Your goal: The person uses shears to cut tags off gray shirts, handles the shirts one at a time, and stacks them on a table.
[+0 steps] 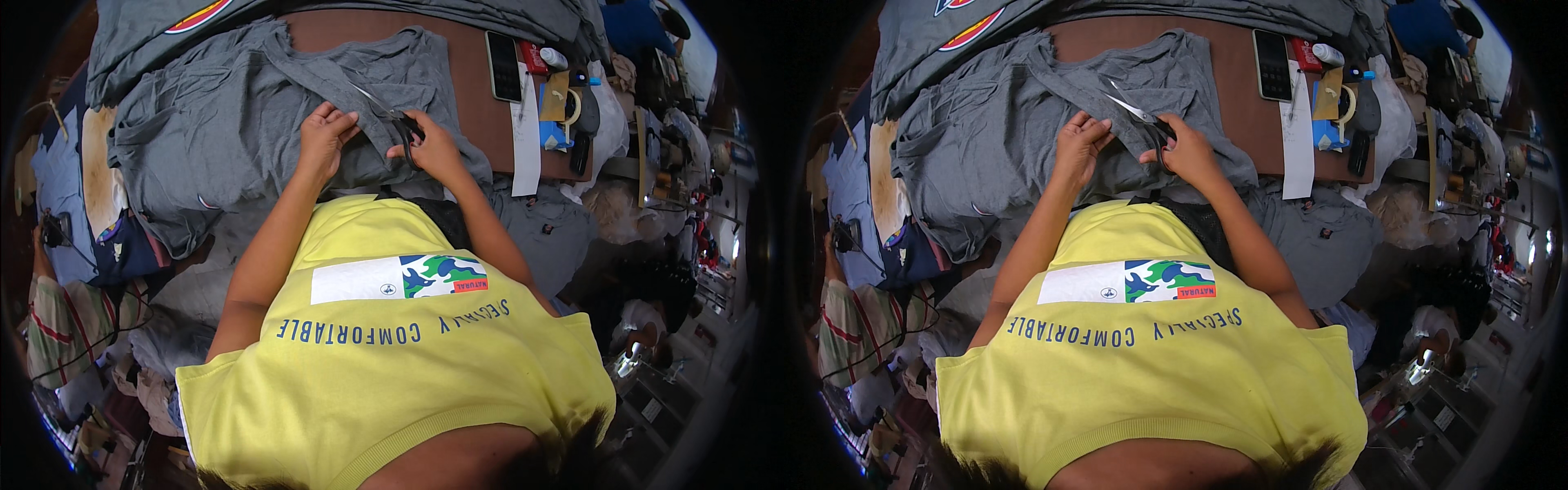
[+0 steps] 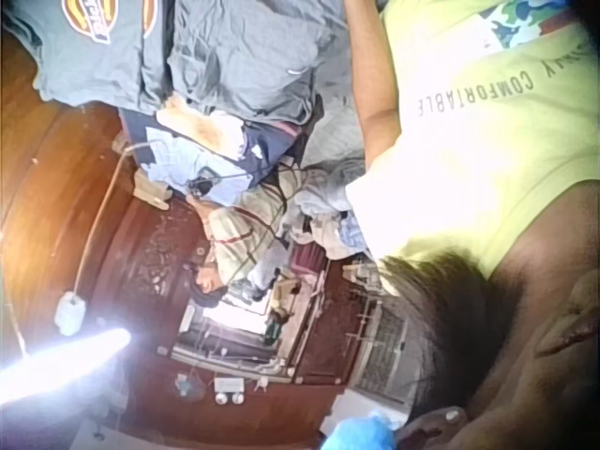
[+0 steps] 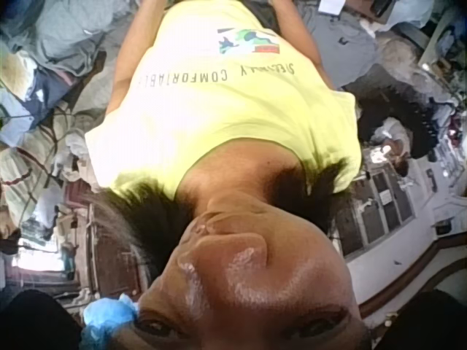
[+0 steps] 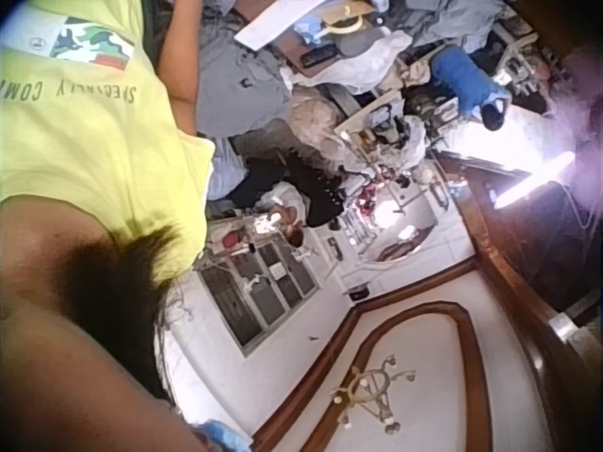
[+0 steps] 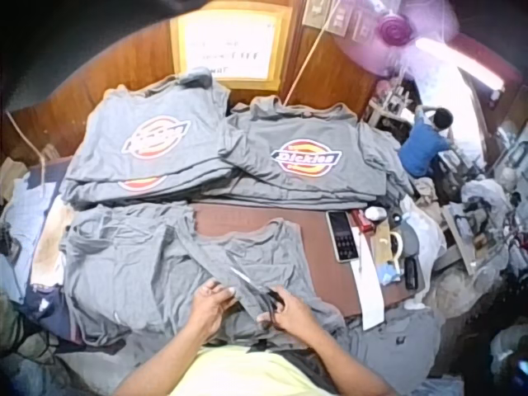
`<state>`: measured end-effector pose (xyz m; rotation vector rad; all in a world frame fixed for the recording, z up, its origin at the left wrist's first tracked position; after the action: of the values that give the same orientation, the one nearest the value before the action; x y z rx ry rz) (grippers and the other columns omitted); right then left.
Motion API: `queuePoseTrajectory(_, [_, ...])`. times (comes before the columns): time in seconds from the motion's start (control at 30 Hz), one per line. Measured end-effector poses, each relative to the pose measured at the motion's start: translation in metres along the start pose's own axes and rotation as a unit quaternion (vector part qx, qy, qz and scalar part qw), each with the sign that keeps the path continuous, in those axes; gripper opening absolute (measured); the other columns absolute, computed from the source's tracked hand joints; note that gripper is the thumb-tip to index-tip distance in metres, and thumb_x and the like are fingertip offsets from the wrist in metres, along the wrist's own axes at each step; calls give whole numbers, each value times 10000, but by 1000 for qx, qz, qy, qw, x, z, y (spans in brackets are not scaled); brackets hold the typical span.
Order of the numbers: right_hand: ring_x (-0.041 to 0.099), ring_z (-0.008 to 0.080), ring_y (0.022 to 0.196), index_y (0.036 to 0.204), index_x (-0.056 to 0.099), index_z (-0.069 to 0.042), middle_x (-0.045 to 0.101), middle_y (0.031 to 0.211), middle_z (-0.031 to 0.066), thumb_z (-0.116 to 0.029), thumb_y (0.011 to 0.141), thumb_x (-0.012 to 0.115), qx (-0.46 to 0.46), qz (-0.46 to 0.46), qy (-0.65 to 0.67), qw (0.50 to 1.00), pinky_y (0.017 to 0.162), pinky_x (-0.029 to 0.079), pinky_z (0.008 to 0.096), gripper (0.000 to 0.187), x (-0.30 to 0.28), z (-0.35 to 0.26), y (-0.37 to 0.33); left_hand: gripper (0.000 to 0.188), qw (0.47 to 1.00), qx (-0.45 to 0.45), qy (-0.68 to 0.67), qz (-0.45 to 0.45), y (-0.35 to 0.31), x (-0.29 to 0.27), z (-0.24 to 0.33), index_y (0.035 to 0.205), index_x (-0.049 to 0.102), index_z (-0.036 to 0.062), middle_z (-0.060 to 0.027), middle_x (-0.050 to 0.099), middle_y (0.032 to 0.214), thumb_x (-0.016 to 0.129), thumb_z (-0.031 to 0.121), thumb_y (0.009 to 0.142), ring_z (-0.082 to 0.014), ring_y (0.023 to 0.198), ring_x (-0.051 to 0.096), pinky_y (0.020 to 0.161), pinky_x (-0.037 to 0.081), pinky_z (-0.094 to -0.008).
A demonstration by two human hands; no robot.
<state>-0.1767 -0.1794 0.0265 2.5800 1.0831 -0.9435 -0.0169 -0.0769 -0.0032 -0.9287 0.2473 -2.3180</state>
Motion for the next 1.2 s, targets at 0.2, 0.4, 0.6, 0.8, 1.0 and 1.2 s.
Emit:
queuePoseTrajectory(0.2, [513, 135, 586, 1083, 551, -95, 520, 651, 44, -339, 502, 840, 41, -64, -45, 996, 562, 425, 277, 694, -8, -2, -18, 188, 1000, -15, -5, 8, -5, 7, 5, 976, 505, 38, -12, 597, 823, 572, -12, 808, -97, 750, 597, 703, 523, -237])
queuePoseTrajectory(0.4, [495, 159, 537, 1079, 552, -107, 485, 605, 49, -332, 502, 835, -3, -26, -48, 998, 534, 418, 275, 681, -5, -1, -21, 215, 999, -21, -23, 10, -5, 7, 3, 999, 489, 34, -3, 583, 786, 552, -26, 802, -96, 715, 593, 691, 529, -244])
queuePoseTrajectory(0.6, [503, 169, 531, 1075, 556, -109, 527, 625, 68, -321, 509, 834, 13, -36, -47, 998, 529, 419, 281, 665, -5, -1, -18, 243, 999, -20, -31, 11, -8, 11, 3, 1018, 479, 28, -10, 586, 792, 566, -23, 797, -99, 716, 595, 692, 532, -247])
queuePoseTrajectory(0.8, [583, 124, 629, 1063, 549, -22, 628, 755, 120, -248, 553, 830, 82, -99, -42, 991, 584, 444, 254, 624, -5, 5, -20, 264, 999, -18, -32, 17, -10, 11, 4, 1024, 470, 24, -7, 570, 800, 593, -12, 794, -96, 727, 595, 694, 529, -242])
queuePoseTrajectory(1.0, [611, 173, 655, 1010, 552, -10, 629, 729, 113, -248, 524, 845, -31, 62, 156, 985, 586, 450, 267, 616, 7, 20, -9, 222, 999, -23, -30, 5, -13, 18, -2, 966, 463, 44, 16, 515, 756, 593, -14, 795, -82, 716, 574, 697, 538, -245])
queuePoseTrajectory(1.2, [644, 182, 831, 1024, 539, -25, 654, 845, 130, -96, 650, 752, -51, 17, 112, 992, 664, 462, 264, 436, 12, 9, 6, 178, 999, -26, -37, -11, -6, 16, -12, 945, 493, 30, -25, 574, 818, 591, 5, 798, -108, 739, 587, 680, 531, -249])
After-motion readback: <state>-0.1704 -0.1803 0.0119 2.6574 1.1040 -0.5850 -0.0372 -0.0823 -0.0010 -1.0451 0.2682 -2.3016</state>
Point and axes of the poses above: each hand's wrist, its own y-axis towards the middle knuckle, its own x-axis out of the palm, z = x × y, the point moved 3 cm from there along y, towards the middle knuckle
